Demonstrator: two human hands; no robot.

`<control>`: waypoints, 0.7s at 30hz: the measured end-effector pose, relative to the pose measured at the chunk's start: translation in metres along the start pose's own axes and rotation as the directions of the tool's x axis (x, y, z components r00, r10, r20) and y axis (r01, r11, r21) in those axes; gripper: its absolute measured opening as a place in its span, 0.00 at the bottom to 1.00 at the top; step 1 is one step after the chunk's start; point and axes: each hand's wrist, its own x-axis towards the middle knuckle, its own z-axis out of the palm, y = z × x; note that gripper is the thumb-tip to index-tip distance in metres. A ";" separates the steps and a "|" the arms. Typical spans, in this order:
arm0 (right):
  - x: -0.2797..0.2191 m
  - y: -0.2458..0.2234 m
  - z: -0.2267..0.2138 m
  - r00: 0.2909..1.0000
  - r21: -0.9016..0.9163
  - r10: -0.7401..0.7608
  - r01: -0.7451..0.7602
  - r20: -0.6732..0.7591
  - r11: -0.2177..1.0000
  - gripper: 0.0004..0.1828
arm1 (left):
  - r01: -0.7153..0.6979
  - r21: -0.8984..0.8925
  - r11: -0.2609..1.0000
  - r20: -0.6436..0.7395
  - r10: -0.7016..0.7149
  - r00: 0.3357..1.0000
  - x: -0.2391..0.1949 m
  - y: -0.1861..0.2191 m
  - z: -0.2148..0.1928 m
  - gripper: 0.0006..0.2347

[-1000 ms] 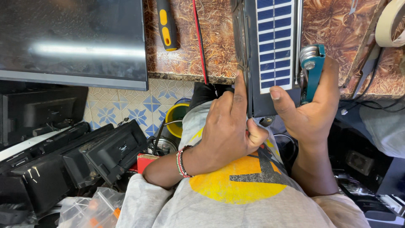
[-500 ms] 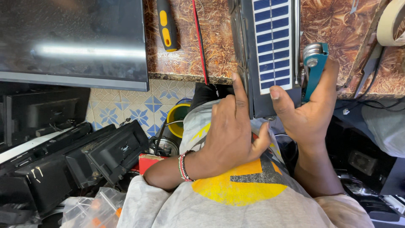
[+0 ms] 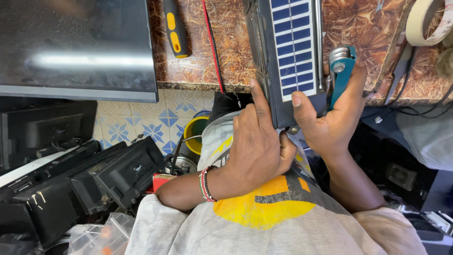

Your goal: The person uses a blue utility knife to carefully pry open the casing of a black portable solar speaker. They work along the seams to separate the front grille from the main body, then flip the device to inspect the back panel and the solar cells before continuing to work on the front.

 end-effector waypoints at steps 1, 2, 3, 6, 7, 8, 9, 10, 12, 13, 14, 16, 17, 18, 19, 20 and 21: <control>0.001 0.001 -0.001 1.000 0.004 -0.010 0.010 -0.006 1.000 0.33 | -0.004 0.005 1.000 -0.010 0.004 1.000 0.001 -0.001 -0.004 0.42; 0.002 0.001 -0.003 1.000 0.031 0.009 -0.009 0.016 0.999 0.31 | -0.022 0.011 1.000 0.027 0.022 0.999 0.003 -0.002 -0.009 0.42; 0.004 0.002 -0.005 0.999 0.055 0.025 -0.026 0.028 0.998 0.28 | -0.050 0.015 0.999 0.061 0.049 0.997 0.005 -0.003 -0.012 0.43; 0.004 0.008 -0.001 1.000 0.269 0.003 0.000 -0.010 0.963 0.29 | -0.061 -0.341 0.938 0.105 0.102 0.989 0.008 -0.016 -0.020 0.44; 0.003 0.006 0.001 1.000 0.272 -0.002 0.007 -0.016 0.962 0.29 | -0.068 -0.337 0.939 0.099 0.107 0.989 0.009 -0.024 -0.024 0.44; 0.003 0.004 0.001 1.000 0.297 0.004 -0.001 -0.009 0.955 0.27 | -0.047 -0.491 0.870 0.097 0.109 0.989 0.011 -0.031 -0.029 0.39; 0.003 0.002 0.001 1.000 0.318 0.013 -0.008 -0.016 0.948 0.25 | -0.036 -0.633 0.773 0.098 0.127 0.987 0.015 -0.038 -0.033 0.35; 0.001 0.008 0.004 0.999 0.317 0.012 0.000 -0.036 0.949 0.25 | -0.054 -0.632 0.773 0.095 0.147 0.985 0.017 -0.040 -0.031 0.35; -0.008 0.020 0.008 0.990 0.278 0.087 -0.053 -0.111 0.959 0.27 | -0.008 -0.635 0.773 0.131 0.118 0.984 0.013 -0.041 -0.026 0.37; -0.018 0.022 0.010 0.988 0.273 0.086 -0.049 -0.124 0.961 0.27 | -0.020 -0.638 0.770 0.128 0.131 0.983 0.012 -0.042 -0.029 0.37; -0.026 0.025 0.011 0.983 0.243 0.091 -0.051 -0.157 0.969 0.35 | 0.010 -0.630 0.777 0.173 0.127 0.977 0.011 -0.043 -0.031 0.38; -0.039 0.026 0.014 0.976 0.212 0.085 -0.041 -0.202 0.976 0.42 | 0.024 -0.621 0.784 0.206 0.133 0.969 0.012 -0.047 -0.030 0.38; -0.047 0.024 0.014 0.974 0.101 0.046 -0.024 -0.223 0.995 0.52 | -0.029 -0.613 0.789 0.178 0.174 0.969 0.009 -0.049 -0.027 0.35; -0.054 0.023 0.015 0.971 -0.012 0.006 -0.009 -0.239 1.000 0.64 | -0.082 -0.604 0.793 0.151 0.215 0.965 0.007 -0.051 -0.024 0.33; -0.054 0.017 0.015 0.972 -0.011 0.015 -0.018 -0.236 1.000 0.64 | -0.074 -0.605 0.793 0.160 0.213 0.964 0.007 -0.051 -0.025 0.33; -0.053 0.012 0.014 0.970 -0.024 -0.002 -0.004 -0.245 1.000 0.65 | -0.084 -0.593 0.801 0.179 0.233 0.956 0.008 -0.051 -0.026 0.32; -0.049 0.007 0.015 0.965 -0.037 -0.027 0.018 -0.262 0.999 0.67 | -0.105 -0.580 0.808 0.191 0.260 0.946 0.012 -0.052 -0.026 0.32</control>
